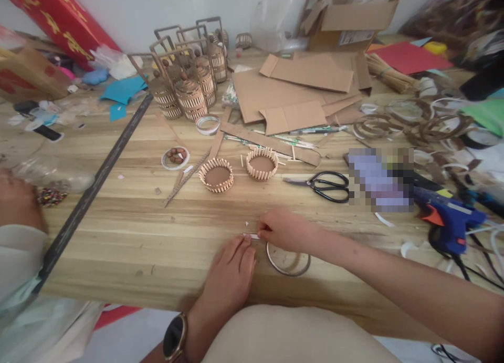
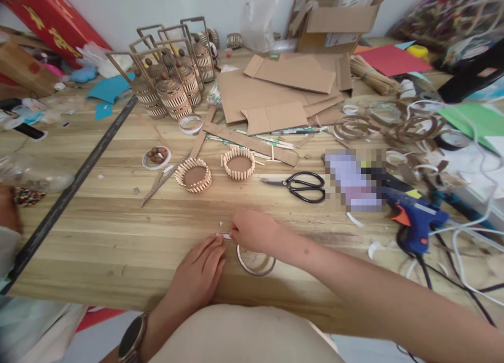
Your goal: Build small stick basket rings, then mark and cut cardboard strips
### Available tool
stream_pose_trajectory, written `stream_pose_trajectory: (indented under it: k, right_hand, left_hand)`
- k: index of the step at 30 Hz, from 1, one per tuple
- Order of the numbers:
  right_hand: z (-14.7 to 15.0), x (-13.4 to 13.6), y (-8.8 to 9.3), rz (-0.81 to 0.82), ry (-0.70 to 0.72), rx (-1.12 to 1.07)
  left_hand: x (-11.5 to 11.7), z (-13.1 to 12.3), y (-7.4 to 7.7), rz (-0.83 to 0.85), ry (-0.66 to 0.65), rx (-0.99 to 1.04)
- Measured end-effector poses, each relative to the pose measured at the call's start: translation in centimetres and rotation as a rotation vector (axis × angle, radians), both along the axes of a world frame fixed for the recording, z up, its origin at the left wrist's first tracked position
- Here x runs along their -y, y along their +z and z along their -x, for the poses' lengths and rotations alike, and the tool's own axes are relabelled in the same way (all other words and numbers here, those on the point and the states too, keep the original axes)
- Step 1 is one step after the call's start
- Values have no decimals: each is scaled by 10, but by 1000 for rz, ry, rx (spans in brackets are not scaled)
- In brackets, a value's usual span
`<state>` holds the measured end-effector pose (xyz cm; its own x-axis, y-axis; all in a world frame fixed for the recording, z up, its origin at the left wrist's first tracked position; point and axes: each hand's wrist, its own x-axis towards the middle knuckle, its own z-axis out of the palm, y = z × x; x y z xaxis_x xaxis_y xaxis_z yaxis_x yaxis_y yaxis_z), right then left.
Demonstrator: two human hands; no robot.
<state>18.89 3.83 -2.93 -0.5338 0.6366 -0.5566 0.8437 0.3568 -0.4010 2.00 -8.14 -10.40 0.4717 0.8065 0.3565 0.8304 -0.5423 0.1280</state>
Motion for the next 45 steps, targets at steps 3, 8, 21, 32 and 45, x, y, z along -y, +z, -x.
stream_pose_trajectory:
  k: [3, 8, 21, 32, 45]
  right_hand:
    - [-3, -3, 0, 12, -13, -21]
    - [-7, -3, 3, 53, -24, -51]
    - [-16, 2, 5, 0, -88, -23]
    - [-21, 4, 2, 50, -134, -85]
    - [-25, 37, 22, -66, -171, -65]
  left_hand:
    - [-3, 1, -1, 14, -23, -24]
    - [-12, -1, 3, 7, -54, -37]
    - [-15, -7, 7, -48, -49, -62]
    - [-47, -3, 39, 453, 38, 71]
    - [-63, -10, 63, 860, 70, 282]
